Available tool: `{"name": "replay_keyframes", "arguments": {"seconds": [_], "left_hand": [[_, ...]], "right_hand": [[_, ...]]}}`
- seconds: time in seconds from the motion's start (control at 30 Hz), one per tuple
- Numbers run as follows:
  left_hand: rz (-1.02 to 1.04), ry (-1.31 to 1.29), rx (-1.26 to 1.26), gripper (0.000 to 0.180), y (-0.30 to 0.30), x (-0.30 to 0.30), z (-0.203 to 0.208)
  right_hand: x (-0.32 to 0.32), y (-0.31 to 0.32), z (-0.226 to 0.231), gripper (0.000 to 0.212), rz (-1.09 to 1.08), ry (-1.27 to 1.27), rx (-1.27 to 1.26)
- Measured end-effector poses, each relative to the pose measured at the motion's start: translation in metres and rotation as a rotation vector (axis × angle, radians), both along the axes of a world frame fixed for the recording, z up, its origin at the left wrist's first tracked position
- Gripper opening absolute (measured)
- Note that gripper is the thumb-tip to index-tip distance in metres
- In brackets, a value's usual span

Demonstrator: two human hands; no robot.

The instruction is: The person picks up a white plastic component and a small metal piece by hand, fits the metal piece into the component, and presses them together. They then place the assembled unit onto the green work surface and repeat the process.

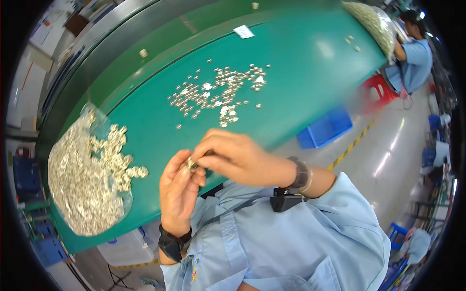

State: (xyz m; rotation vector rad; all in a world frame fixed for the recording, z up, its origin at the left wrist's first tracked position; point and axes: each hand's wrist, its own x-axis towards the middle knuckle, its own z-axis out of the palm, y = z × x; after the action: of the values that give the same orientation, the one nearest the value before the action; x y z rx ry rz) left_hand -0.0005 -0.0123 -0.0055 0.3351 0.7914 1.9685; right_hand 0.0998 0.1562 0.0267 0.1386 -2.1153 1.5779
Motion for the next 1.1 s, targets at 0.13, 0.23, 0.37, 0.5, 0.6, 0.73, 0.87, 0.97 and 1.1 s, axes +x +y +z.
{"name": "replay_keyframes", "arguments": {"seconds": [0.13, 0.23, 0.37, 0.5, 0.6, 0.73, 0.87, 0.97, 1.1], "left_hand": [[0.020, 0.087, -0.107, 0.033, -0.002, 0.007, 0.004], [0.005, 0.111, -0.159, 0.034, -0.002, 0.008, 0.007], [-0.069, 0.107, -0.118, 0.033, 0.000, 0.006, 0.008], [-0.046, 0.163, -0.113, 0.029, 0.003, 0.006, 0.012], [0.007, 0.184, -0.185, 0.027, 0.009, 0.007, 0.015], [0.073, 0.186, -0.210, 0.028, 0.016, 0.005, 0.014], [0.070, 0.220, -0.191, 0.027, 0.018, 0.004, 0.012], [0.075, 0.213, -0.205, 0.026, 0.019, 0.004, 0.011], [0.083, 0.244, -0.245, 0.026, 0.019, 0.005, 0.011]], "right_hand": [[0.004, -0.003, -0.002, 0.012, 0.013, -0.066, -0.046], [0.008, -0.001, 0.001, 0.012, 0.037, -0.088, -0.030], [0.014, 0.011, 0.005, 0.011, 0.029, -0.065, 0.056], [0.034, 0.043, 0.004, 0.011, -0.142, -0.081, 0.129], [0.055, 0.077, -0.004, 0.011, -0.286, -0.202, 0.125], [0.059, 0.109, -0.006, 0.013, -0.473, -0.296, -0.090], [0.051, 0.124, -0.002, 0.014, -0.533, -0.358, -0.016], [0.042, 0.126, -0.001, 0.014, -0.519, -0.377, 0.065], [0.034, 0.127, -0.007, 0.012, -0.514, -0.397, 0.222]]}}
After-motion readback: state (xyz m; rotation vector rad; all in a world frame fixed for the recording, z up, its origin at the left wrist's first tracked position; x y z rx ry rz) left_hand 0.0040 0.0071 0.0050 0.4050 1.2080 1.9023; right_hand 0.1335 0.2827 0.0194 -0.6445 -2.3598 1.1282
